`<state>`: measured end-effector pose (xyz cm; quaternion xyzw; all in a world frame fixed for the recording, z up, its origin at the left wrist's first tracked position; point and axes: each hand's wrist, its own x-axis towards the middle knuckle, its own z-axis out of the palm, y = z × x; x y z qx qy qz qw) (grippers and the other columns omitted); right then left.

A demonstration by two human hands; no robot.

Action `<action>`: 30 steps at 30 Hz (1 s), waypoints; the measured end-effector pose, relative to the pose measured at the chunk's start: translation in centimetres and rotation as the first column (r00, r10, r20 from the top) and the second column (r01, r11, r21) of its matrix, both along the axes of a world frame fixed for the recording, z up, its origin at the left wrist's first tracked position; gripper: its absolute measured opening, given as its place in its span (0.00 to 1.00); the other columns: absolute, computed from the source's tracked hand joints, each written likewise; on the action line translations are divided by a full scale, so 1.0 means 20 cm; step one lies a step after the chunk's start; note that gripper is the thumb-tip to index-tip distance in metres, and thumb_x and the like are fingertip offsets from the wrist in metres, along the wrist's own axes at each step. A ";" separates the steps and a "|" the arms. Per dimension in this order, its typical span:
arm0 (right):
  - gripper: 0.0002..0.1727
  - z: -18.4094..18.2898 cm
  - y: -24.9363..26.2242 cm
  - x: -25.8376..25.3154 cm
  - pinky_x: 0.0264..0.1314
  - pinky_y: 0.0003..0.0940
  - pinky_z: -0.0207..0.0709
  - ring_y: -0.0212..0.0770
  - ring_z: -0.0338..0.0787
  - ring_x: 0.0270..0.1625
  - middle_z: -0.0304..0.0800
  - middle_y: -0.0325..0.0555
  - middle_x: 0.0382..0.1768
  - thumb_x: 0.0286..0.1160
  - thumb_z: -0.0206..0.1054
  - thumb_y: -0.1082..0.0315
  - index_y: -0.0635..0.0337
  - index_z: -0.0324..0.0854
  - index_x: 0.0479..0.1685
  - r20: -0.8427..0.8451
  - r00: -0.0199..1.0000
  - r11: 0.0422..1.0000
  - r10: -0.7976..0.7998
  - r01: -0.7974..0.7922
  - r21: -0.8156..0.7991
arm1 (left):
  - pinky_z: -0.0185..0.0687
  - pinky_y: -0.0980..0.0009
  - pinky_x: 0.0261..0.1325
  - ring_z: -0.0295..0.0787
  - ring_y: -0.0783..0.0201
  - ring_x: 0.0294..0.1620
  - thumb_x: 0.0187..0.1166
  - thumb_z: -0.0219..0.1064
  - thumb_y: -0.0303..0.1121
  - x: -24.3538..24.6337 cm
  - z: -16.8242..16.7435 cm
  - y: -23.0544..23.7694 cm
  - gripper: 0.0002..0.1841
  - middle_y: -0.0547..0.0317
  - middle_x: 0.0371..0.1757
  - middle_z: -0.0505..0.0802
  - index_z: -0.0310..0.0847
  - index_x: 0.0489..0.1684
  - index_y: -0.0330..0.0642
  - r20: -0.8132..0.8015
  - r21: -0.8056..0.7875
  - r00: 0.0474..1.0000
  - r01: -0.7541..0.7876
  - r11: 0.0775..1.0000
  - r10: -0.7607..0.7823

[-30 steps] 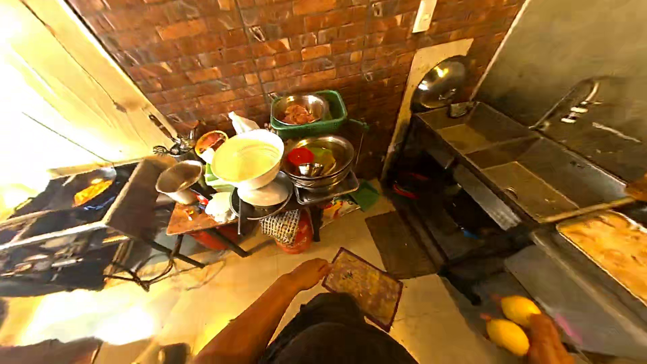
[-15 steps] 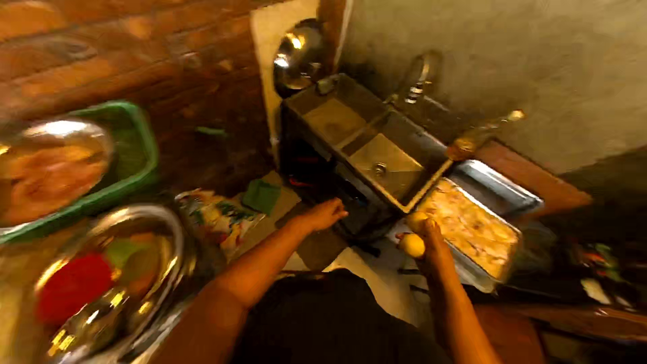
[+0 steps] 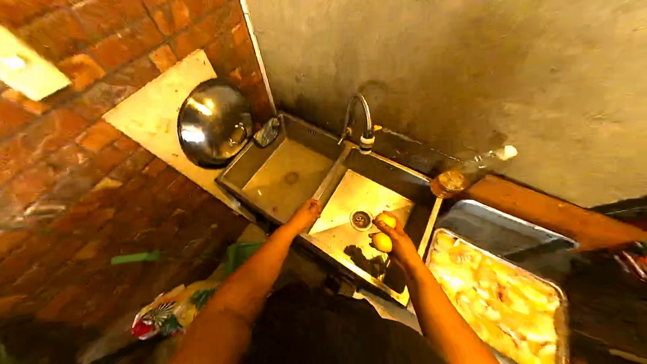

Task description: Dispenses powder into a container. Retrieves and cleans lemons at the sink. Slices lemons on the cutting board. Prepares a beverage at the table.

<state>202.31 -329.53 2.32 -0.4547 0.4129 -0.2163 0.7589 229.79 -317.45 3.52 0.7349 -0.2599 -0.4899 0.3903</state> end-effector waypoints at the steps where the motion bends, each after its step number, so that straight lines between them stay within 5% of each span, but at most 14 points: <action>1: 0.41 -0.02 -0.07 0.07 0.45 0.51 0.92 0.54 0.93 0.50 0.82 0.59 0.68 0.82 0.66 0.57 0.52 0.50 0.93 0.002 1.000 1.000 0.012 -0.012 0.009 | 0.82 0.58 0.68 0.87 0.52 0.65 0.96 0.42 0.46 0.05 -0.02 -0.10 0.29 0.36 0.71 0.83 0.59 0.86 0.33 -0.062 -0.003 0.996 -0.057 0.998 0.056; 4: 0.40 -0.09 -0.27 0.24 0.48 0.51 0.92 0.53 0.93 0.50 0.84 0.59 0.65 0.84 0.65 0.56 0.53 0.51 0.92 0.013 1.000 0.999 0.018 -0.019 0.042 | 0.81 0.60 0.67 0.86 0.55 0.64 0.96 0.40 0.50 0.20 -0.06 -0.42 0.31 0.40 0.71 0.84 0.60 0.87 0.35 -0.159 -0.020 0.978 -0.138 0.990 0.133; 8: 0.32 -0.18 -0.41 0.40 0.47 0.47 0.90 0.49 0.92 0.48 0.85 0.57 0.62 0.93 0.51 0.52 0.56 0.55 0.90 0.025 0.997 0.986 -0.073 0.068 0.155 | 0.78 0.57 0.73 0.82 0.52 0.71 0.95 0.39 0.55 0.39 -0.21 -0.88 0.34 0.40 0.78 0.79 0.56 0.88 0.36 -0.302 -0.064 0.931 -0.234 0.970 0.204; 12: 0.36 -0.20 -0.49 0.53 0.51 0.50 0.90 0.52 0.92 0.52 0.83 0.59 0.66 0.87 0.59 0.54 0.54 0.52 0.91 -0.007 0.993 0.974 -0.117 0.116 0.195 | 0.79 0.59 0.73 0.82 0.52 0.72 0.94 0.43 0.56 0.58 -0.45 -1.39 0.36 0.39 0.80 0.76 0.57 0.87 0.33 -0.429 -0.056 0.851 -0.359 0.931 0.302; 15: 0.39 -0.24 -0.54 0.61 0.48 0.47 0.91 0.51 0.93 0.50 0.84 0.58 0.66 0.84 0.65 0.56 0.54 0.51 0.92 -0.033 0.990 0.969 -0.138 0.142 0.201 | 0.80 0.72 0.47 0.80 0.67 0.40 0.96 0.42 0.49 0.59 -0.56 -1.63 0.26 0.55 0.50 0.83 0.64 0.79 0.38 -0.436 -0.024 0.805 -0.457 0.889 0.403; 18: 0.34 -0.30 -0.61 0.70 0.47 0.48 0.90 0.51 0.93 0.47 0.88 0.56 0.59 0.94 0.49 0.47 0.56 0.52 0.91 -0.044 0.990 0.954 -0.132 0.139 0.266 | 0.73 0.76 0.28 0.70 0.71 0.22 0.97 0.37 0.49 0.60 -0.55 -1.69 0.20 0.64 0.31 0.74 0.67 0.61 0.45 -0.525 0.066 0.689 -0.554 0.830 0.501; 21: 0.37 -0.37 -0.67 0.82 0.44 0.49 0.91 0.51 0.94 0.43 0.90 0.54 0.46 0.95 0.33 0.39 0.63 0.69 0.73 -0.012 0.988 0.922 -0.156 0.150 0.357 | 0.69 0.80 0.20 0.67 0.74 0.15 0.95 0.37 0.51 0.68 -0.52 -1.68 0.21 0.67 0.23 0.72 0.66 0.39 0.49 -0.700 0.183 0.497 -0.569 0.801 0.513; 23: 0.43 -0.41 -0.70 0.91 0.45 0.50 0.90 0.52 0.93 0.43 0.90 0.55 0.44 0.93 0.25 0.36 0.66 0.74 0.65 0.028 0.986 0.920 -0.164 0.143 0.366 | 0.80 0.77 0.32 0.79 0.71 0.27 0.94 0.32 0.57 0.69 -0.50 -1.61 0.26 0.61 0.33 0.81 0.68 0.52 0.46 -0.724 0.152 0.531 -0.500 0.853 0.441; 25: 0.46 -0.41 -0.74 1.00 0.46 0.50 0.90 0.53 0.93 0.44 0.90 0.58 0.45 0.93 0.20 0.37 0.68 0.75 0.63 -0.003 0.985 0.934 -0.174 0.166 0.318 | 0.84 0.66 0.56 0.88 0.62 0.48 0.91 0.25 0.63 0.56 -0.43 -1.49 0.41 0.48 0.54 0.89 0.64 0.78 0.35 -0.618 0.026 0.740 -0.318 0.948 0.265; 26: 0.46 -0.41 -0.75 1.03 0.48 0.50 0.89 0.52 0.93 0.46 0.91 0.59 0.47 0.94 0.19 0.39 0.69 0.76 0.64 -0.049 0.983 0.947 -0.179 0.186 0.262 | 0.84 0.62 0.63 0.89 0.60 0.56 0.92 0.26 0.61 0.46 -0.40 -1.42 0.39 0.47 0.62 0.89 0.59 0.84 0.36 -0.509 -0.050 0.852 -0.170 0.984 0.121; 28: 0.38 -0.39 -0.76 1.07 0.61 0.49 0.87 0.50 0.91 0.56 0.89 0.62 0.56 0.98 0.25 0.49 0.70 0.73 0.73 -0.205 0.958 0.973 -0.198 0.217 0.072 | 0.80 0.54 0.72 0.83 0.54 0.70 0.95 0.48 0.41 0.29 -0.38 -1.32 0.27 0.43 0.75 0.83 0.56 0.90 0.41 -0.230 -0.141 0.966 0.088 0.986 -0.119; 30: 0.26 -0.40 -0.75 1.09 0.73 0.50 0.79 0.51 0.87 0.67 0.86 0.65 0.65 0.97 0.40 0.62 0.71 0.71 0.78 -0.336 0.911 0.971 -0.240 0.228 -0.076 | 0.76 0.51 0.77 0.79 0.49 0.75 0.73 0.77 0.35 0.18 -0.42 -1.31 0.37 0.38 0.75 0.82 0.65 0.83 0.36 0.046 -0.173 0.982 0.186 0.967 -0.181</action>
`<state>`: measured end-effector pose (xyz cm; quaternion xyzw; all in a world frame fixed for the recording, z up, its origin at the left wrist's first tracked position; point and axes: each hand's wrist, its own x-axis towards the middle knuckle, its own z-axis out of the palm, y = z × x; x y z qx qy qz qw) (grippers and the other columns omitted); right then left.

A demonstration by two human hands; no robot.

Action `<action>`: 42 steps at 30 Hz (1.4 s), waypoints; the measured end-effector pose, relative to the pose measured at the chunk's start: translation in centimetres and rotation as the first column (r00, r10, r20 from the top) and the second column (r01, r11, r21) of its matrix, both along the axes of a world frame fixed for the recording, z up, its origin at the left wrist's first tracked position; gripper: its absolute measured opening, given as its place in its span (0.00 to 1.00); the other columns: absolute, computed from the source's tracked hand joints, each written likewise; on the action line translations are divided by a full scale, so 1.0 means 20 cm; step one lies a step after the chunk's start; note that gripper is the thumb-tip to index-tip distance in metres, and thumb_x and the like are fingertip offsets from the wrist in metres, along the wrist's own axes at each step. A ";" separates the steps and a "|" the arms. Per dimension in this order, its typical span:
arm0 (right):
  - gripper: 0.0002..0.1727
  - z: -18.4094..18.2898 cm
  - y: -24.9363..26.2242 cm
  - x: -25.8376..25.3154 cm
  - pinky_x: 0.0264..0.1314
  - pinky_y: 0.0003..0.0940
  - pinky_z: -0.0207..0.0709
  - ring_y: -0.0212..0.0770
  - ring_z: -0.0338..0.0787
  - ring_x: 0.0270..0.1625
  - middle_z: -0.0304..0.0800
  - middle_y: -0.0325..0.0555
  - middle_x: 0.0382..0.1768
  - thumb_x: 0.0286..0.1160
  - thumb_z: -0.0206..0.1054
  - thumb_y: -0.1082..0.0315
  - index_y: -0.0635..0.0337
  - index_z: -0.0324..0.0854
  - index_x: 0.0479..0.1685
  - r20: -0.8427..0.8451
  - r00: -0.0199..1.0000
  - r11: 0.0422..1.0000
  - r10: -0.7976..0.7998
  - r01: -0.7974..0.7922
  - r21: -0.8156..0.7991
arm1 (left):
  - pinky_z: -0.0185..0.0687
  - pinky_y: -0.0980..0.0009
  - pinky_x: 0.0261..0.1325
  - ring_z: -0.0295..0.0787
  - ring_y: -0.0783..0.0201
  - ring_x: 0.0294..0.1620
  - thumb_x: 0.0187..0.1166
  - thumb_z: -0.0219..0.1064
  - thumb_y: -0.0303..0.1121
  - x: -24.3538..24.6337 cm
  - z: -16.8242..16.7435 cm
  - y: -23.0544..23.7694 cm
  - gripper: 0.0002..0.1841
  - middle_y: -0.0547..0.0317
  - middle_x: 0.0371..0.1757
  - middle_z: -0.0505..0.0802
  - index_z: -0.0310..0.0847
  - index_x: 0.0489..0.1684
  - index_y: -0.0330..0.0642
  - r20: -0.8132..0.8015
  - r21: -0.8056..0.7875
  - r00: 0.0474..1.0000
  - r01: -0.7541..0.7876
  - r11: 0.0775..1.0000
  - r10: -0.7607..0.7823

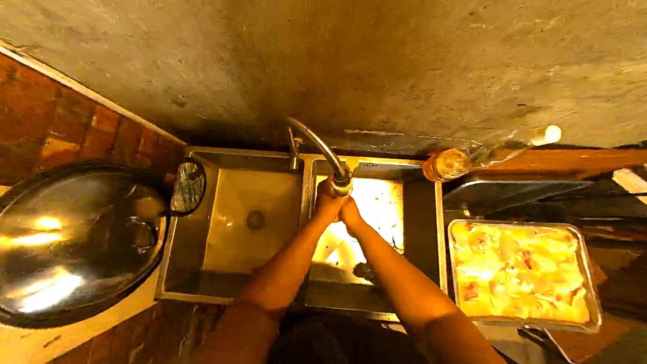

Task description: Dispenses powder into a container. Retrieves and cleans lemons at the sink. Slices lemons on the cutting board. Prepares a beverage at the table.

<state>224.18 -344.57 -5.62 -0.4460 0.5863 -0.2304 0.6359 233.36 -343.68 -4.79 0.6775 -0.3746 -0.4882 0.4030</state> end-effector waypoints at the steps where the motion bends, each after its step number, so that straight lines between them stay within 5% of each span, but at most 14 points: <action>1: 0.23 0.00 0.00 0.00 0.73 0.52 0.79 0.52 0.87 0.67 0.87 0.65 0.63 0.96 0.45 0.64 0.71 0.75 0.74 -0.084 0.996 0.999 -0.023 0.021 -0.031 | 0.74 0.50 0.79 0.78 0.48 0.76 0.70 0.81 0.39 -0.04 -0.03 -0.01 0.38 0.37 0.74 0.81 0.69 0.80 0.35 0.089 -0.012 0.996 0.003 1.000 -0.002; 4: 0.31 -0.02 -0.01 -0.10 0.75 0.54 0.77 0.56 0.88 0.67 0.88 0.68 0.63 0.99 0.35 0.56 0.72 0.77 0.73 -0.132 0.991 1.000 -0.028 0.029 0.012 | 0.77 0.51 0.75 0.83 0.48 0.70 0.73 0.78 0.41 -0.09 -0.08 -0.07 0.29 0.39 0.68 0.86 0.79 0.71 0.36 0.140 -0.034 0.989 0.046 0.998 -0.041; 6: 0.40 -0.05 0.02 -0.17 0.54 0.48 0.87 0.50 0.92 0.48 0.90 0.60 0.47 0.98 0.27 0.46 0.71 0.80 0.60 0.104 0.983 0.977 -0.150 0.131 0.168 | 0.77 0.49 0.76 0.83 0.45 0.71 0.82 0.70 0.36 -0.08 -0.08 -0.10 0.22 0.36 0.69 0.86 0.79 0.71 0.34 0.076 0.003 0.996 0.041 0.999 -0.041; 8: 0.34 -0.04 0.04 -0.24 0.52 0.47 0.89 0.50 0.92 0.47 0.89 0.58 0.49 0.97 0.37 0.44 0.67 0.75 0.64 0.383 0.874 0.908 -0.299 0.138 0.394 | 0.77 0.50 0.72 0.83 0.47 0.67 0.94 0.50 0.42 -0.05 -0.07 -0.15 0.22 0.35 0.65 0.87 0.78 0.69 0.31 -0.104 0.098 0.985 -0.126 0.987 0.136; 10: 0.22 -0.01 0.07 -0.27 0.61 0.48 0.90 0.55 0.92 0.57 0.85 0.61 0.61 0.94 0.51 0.60 0.61 0.67 0.79 0.556 0.723 0.858 -0.410 0.099 0.503 | 0.77 0.47 0.68 0.83 0.46 0.64 0.96 0.38 0.51 0.02 -0.06 -0.15 0.33 0.34 0.64 0.86 0.78 0.68 0.29 -0.140 0.153 0.973 -0.164 0.975 0.185; 13: 0.25 0.01 0.06 -0.20 0.45 0.31 0.87 0.41 0.91 0.43 0.87 0.53 0.55 0.86 0.55 0.70 0.53 0.61 0.81 0.666 0.667 0.921 -0.334 0.081 0.381 | 0.83 0.48 0.60 0.87 0.50 0.53 0.95 0.35 0.54 0.11 -0.14 -0.06 0.35 0.39 0.54 0.89 0.81 0.61 0.31 -0.119 0.192 0.989 -0.061 0.980 0.085; 17: 0.23 0.08 -0.04 -0.04 0.18 0.20 0.68 0.28 0.76 0.19 0.88 0.44 0.35 0.95 0.40 0.48 0.54 0.75 0.58 0.590 0.724 0.902 -0.358 0.106 0.419 | 0.82 0.51 0.61 0.87 0.51 0.52 0.96 0.44 0.48 0.15 -0.13 0.05 0.28 0.39 0.53 0.90 0.81 0.65 0.31 -0.098 0.236 0.995 -0.004 0.972 0.028; 20: 0.26 0.08 -0.08 0.01 0.40 0.35 0.88 0.41 0.90 0.37 0.88 0.48 0.41 0.95 0.41 0.44 0.55 0.74 0.62 0.559 0.672 0.834 -0.487 0.167 0.525 | 0.83 0.51 0.61 0.86 0.48 0.58 0.95 0.49 0.43 0.14 -0.07 0.10 0.23 0.35 0.63 0.86 0.75 0.74 0.35 -0.155 0.319 0.983 -0.047 0.946 0.101; 23: 0.24 0.07 -0.09 0.00 0.56 0.44 0.89 0.48 0.91 0.53 0.87 0.53 0.56 0.96 0.42 0.48 0.55 0.69 0.73 0.611 0.613 0.837 -0.502 0.166 0.521 | 0.86 0.54 0.60 0.86 0.50 0.60 0.94 0.51 0.37 0.14 -0.07 0.15 0.21 0.36 0.68 0.83 0.69 0.79 0.37 -0.315 0.320 0.932 -0.070 0.945 0.176; 26: 0.23 0.05 -0.08 -0.03 0.50 0.39 0.89 0.48 0.93 0.53 0.85 0.54 0.66 0.97 0.41 0.53 0.49 0.62 0.82 0.641 0.616 0.857 -0.458 0.114 0.503 | 0.85 0.55 0.60 0.85 0.51 0.61 0.87 0.59 0.30 0.13 -0.07 0.19 0.23 0.40 0.70 0.82 0.65 0.81 0.38 -0.409 0.321 0.890 -0.067 0.945 0.202; 29: 0.21 0.06 -0.08 0.00 0.37 0.35 0.88 0.43 0.91 0.39 0.89 0.52 0.50 0.97 0.42 0.55 0.54 0.69 0.74 0.559 0.713 0.872 -0.423 0.153 0.465 | 0.87 0.58 0.61 0.86 0.51 0.62 0.78 0.66 0.22 0.08 -0.07 0.19 0.33 0.38 0.71 0.80 0.56 0.84 0.36 -0.457 0.373 0.859 -0.049 0.927 0.230; 32: 0.31 0.10 -0.10 0.05 0.28 0.35 0.86 0.42 0.90 0.30 0.89 0.49 0.38 0.93 0.40 0.38 0.56 0.76 0.61 0.473 0.756 0.845 -0.453 0.194 0.498 | 0.88 0.60 0.60 0.88 0.53 0.60 0.85 0.61 0.26 0.04 -0.11 0.19 0.30 0.38 0.71 0.81 0.54 0.86 0.36 -0.493 0.378 0.844 -0.014 0.926 0.214; 36: 0.45 0.08 -0.14 0.02 0.38 0.40 0.87 0.43 0.89 0.38 0.88 0.47 0.42 0.79 0.33 0.20 0.48 0.75 0.67 0.504 0.701 0.779 -0.505 0.120 0.615 | 0.89 0.59 0.58 0.88 0.53 0.59 0.92 0.50 0.29 0.00 -0.16 0.18 0.23 0.41 0.69 0.83 0.57 0.85 0.38 -0.528 0.379 0.822 0.001 0.925 0.215; 42: 0.20 0.07 -0.05 -0.02 0.56 0.44 0.88 0.46 0.91 0.54 0.85 0.51 0.60 0.94 0.48 0.67 0.49 0.64 0.81 0.687 0.597 0.895 -0.415 0.130 0.427 | 0.86 0.59 0.48 0.87 0.58 0.45 0.96 0.41 0.38 -0.05 -0.27 0.13 0.17 0.50 0.48 0.88 0.71 0.67 0.39 -0.626 0.387 0.719 -0.050 0.921 0.302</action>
